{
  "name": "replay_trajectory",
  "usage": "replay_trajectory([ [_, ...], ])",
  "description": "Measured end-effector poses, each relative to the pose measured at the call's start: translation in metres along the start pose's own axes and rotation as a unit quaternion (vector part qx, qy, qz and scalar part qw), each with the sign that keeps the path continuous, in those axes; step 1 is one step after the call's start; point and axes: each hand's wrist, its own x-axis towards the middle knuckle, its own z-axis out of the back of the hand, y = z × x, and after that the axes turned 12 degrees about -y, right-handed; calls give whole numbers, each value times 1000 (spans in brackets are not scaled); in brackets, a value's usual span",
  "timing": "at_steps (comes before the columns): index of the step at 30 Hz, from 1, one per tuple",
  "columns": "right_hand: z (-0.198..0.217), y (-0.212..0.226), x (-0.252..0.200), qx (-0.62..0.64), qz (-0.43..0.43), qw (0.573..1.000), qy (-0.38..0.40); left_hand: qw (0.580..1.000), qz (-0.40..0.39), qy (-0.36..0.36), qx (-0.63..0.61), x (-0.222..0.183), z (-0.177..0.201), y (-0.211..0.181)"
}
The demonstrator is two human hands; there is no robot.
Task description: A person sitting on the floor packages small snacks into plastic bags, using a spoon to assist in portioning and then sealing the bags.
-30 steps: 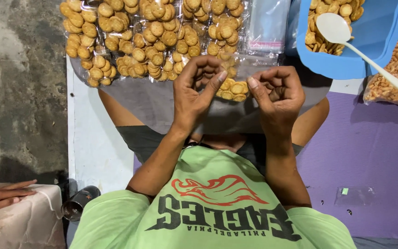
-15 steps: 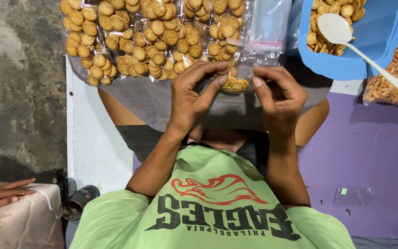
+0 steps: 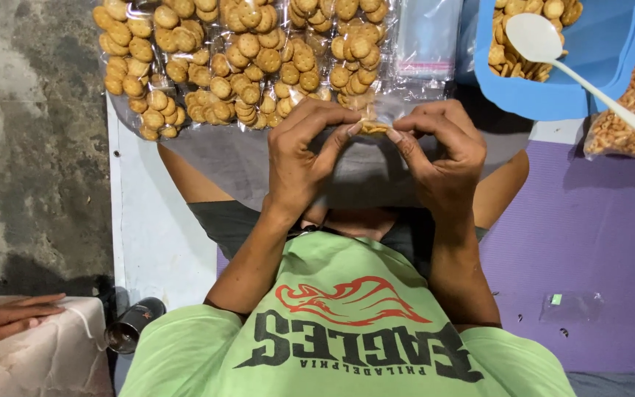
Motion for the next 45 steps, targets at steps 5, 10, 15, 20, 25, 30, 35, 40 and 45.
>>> replay_trajectory([
  [5,-3,13,5,-7,-4,1000,28,999,-18,28,13,7,0,-10],
  [10,-8,-1,-5,44,-93,994,22,998,61,12,5,-8,-3,11],
  [15,-11,-12,-10,78,-167,983,-19,979,183,4,-92,-10,2,22],
  [20,-9,-18,-10,72,-177,980,-49,960,228,83,-138,-14,7,32],
  [25,-8,-14,-10,85,-192,977,-38,953,240,102,-154,-18,6,41],
  [30,-12,-15,-19,141,-225,964,6,951,253,78,-160,-20,4,41],
  [35,-9,-15,-20,131,-214,968,25,953,249,83,-152,-20,4,37],
  [40,-7,-21,-23,126,-196,972,22,955,238,89,-153,-23,1,40],
  [45,-10,-15,-21,135,-176,975,34,955,240,75,-155,-22,1,39],
])
